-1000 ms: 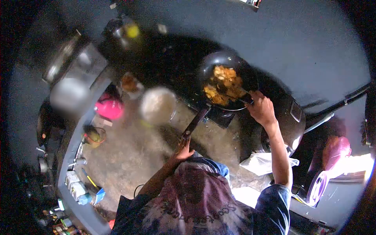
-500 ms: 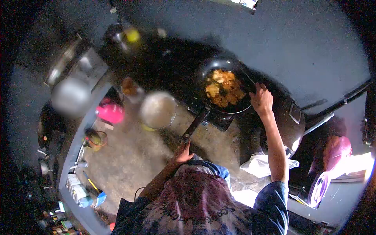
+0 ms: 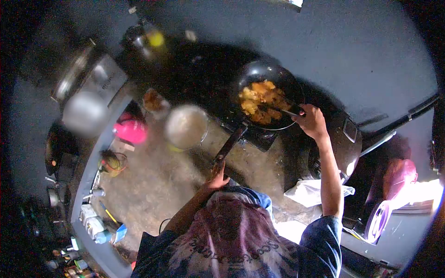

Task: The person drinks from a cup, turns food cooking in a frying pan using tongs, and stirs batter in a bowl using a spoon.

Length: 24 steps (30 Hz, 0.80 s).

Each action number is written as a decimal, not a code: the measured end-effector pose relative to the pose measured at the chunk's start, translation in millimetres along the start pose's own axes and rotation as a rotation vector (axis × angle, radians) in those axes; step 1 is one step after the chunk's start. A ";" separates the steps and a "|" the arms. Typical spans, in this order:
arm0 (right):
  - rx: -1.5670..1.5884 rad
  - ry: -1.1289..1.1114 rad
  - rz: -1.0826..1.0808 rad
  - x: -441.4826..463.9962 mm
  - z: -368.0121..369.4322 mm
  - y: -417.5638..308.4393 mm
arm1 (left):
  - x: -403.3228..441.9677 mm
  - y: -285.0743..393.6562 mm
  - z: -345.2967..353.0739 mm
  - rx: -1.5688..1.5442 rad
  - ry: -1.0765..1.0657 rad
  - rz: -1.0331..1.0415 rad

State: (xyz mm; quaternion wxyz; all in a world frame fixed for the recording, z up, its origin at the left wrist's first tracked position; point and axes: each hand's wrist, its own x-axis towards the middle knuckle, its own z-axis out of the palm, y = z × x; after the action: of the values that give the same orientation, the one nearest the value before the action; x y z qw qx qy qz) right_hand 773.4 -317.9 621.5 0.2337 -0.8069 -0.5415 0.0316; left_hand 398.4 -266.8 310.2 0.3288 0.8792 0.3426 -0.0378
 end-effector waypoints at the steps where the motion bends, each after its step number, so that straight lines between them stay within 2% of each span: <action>1: -0.055 0.017 -0.002 -2.2 -1.0 -2.7 | -0.8 -1.8 1.9 0.040 0.089 0.066; 2: -0.109 0.034 -0.003 -3.7 -1.5 -5.3 | -1.6 -3.8 3.4 0.081 0.177 0.132; 3: -0.108 0.034 -0.001 -4.3 -1.4 -7.4 | -2.4 -3.8 3.0 0.082 0.175 0.132; 6: -0.185 0.016 -0.049 -6.1 -5.1 -13.2 | -2.3 1.6 -3.3 0.071 0.149 0.121; 8: -0.255 -0.016 -0.139 -9.1 -13.3 -19.2 | -4.2 15.3 -18.7 0.108 -0.002 0.010; 14: -0.404 -0.087 -0.064 -10.1 -37.5 -24.9 | -2.1 7.2 -9.8 -0.059 0.002 0.005; 17: -0.436 -0.045 -0.121 -11.4 -39.6 -19.1 | -0.9 5.8 -8.0 -0.045 -0.001 0.013; 21: -0.494 0.029 -0.211 -13.1 -10.1 16.2 | -3.4 16.2 -18.4 0.010 -0.072 -0.060; 24: -0.526 -0.035 -0.182 -10.8 10.5 15.2 | -2.5 16.3 -17.4 -0.056 -0.064 -0.049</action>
State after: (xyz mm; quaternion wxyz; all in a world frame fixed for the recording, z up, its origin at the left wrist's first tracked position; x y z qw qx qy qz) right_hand 778.9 -328.5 603.8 0.0087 -0.7874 -0.6052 -0.1171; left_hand 403.8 -266.7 333.6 0.3631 0.8594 0.3543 -0.0643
